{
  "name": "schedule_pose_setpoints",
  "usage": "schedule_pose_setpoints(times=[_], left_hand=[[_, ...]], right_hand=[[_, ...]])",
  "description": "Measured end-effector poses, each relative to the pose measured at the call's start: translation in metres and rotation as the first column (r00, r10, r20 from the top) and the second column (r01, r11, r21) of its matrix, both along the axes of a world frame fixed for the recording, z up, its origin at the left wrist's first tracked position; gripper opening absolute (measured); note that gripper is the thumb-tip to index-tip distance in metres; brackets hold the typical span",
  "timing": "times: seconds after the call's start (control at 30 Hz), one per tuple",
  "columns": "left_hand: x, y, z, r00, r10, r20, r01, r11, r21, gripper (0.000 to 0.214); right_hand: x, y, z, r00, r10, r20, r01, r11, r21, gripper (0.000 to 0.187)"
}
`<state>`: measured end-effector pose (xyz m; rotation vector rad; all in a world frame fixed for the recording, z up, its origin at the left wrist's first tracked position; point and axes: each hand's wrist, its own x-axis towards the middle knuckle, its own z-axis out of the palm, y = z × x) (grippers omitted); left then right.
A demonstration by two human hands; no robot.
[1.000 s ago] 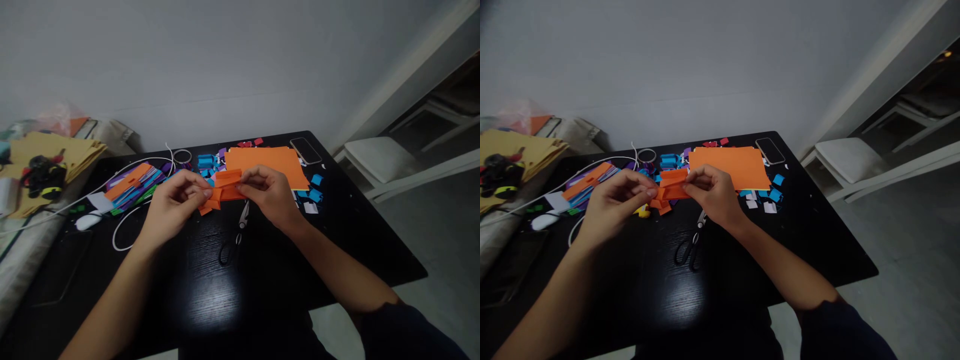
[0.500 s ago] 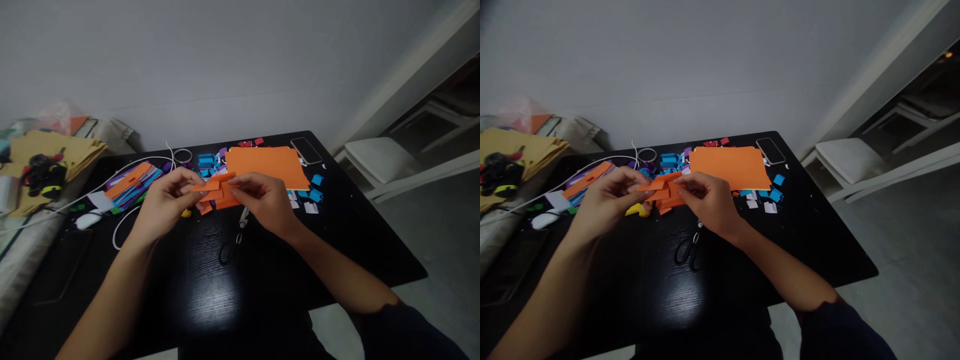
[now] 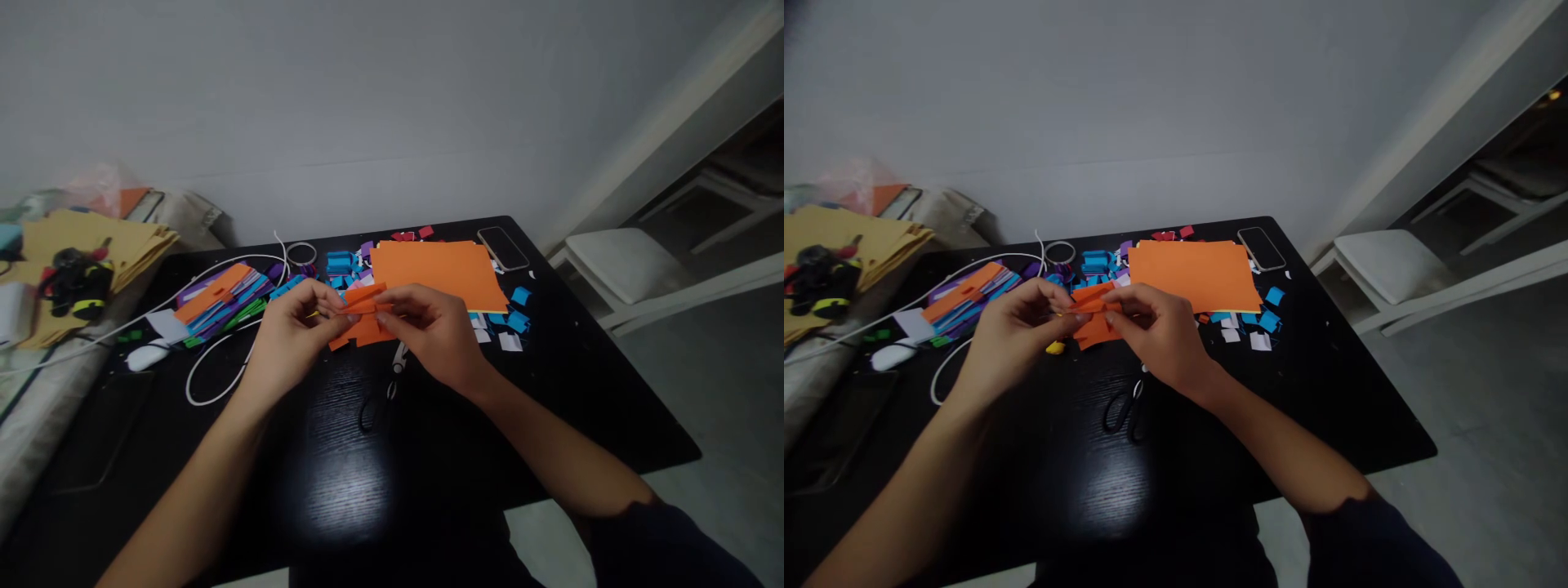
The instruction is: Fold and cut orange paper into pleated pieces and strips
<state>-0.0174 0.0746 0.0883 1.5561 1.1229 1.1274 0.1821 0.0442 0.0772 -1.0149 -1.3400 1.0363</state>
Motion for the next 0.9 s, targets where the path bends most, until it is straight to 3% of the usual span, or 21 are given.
schedule_pose_setpoints(times=[0.37, 0.57, 0.77, 0.9], left_hand=[[0.006, -0.007, 0.0, 0.999, 0.053, -0.002, -0.053, 0.999, 0.011, 0.029], [0.007, -0.011, -0.01, 0.977, 0.154, -0.145, -0.126, 0.975, 0.18, 0.027], [0.009, -0.013, -0.015, 0.96, 0.189, -0.206, -0.124, 0.948, 0.293, 0.026], [0.01, -0.014, -0.015, 0.961, 0.205, -0.185, -0.139, 0.939, 0.315, 0.03]], right_hand=[[0.003, 0.001, 0.001, 0.993, 0.115, -0.019, -0.116, 0.991, -0.062, 0.035], [0.002, 0.001, 0.004, 0.998, 0.038, -0.042, -0.041, 0.997, -0.072, 0.019], [0.004, 0.0, 0.01, 0.998, 0.058, -0.004, -0.058, 0.997, -0.05, 0.008], [0.006, 0.0, 0.012, 0.981, 0.12, -0.152, -0.142, 0.979, -0.144, 0.016]])
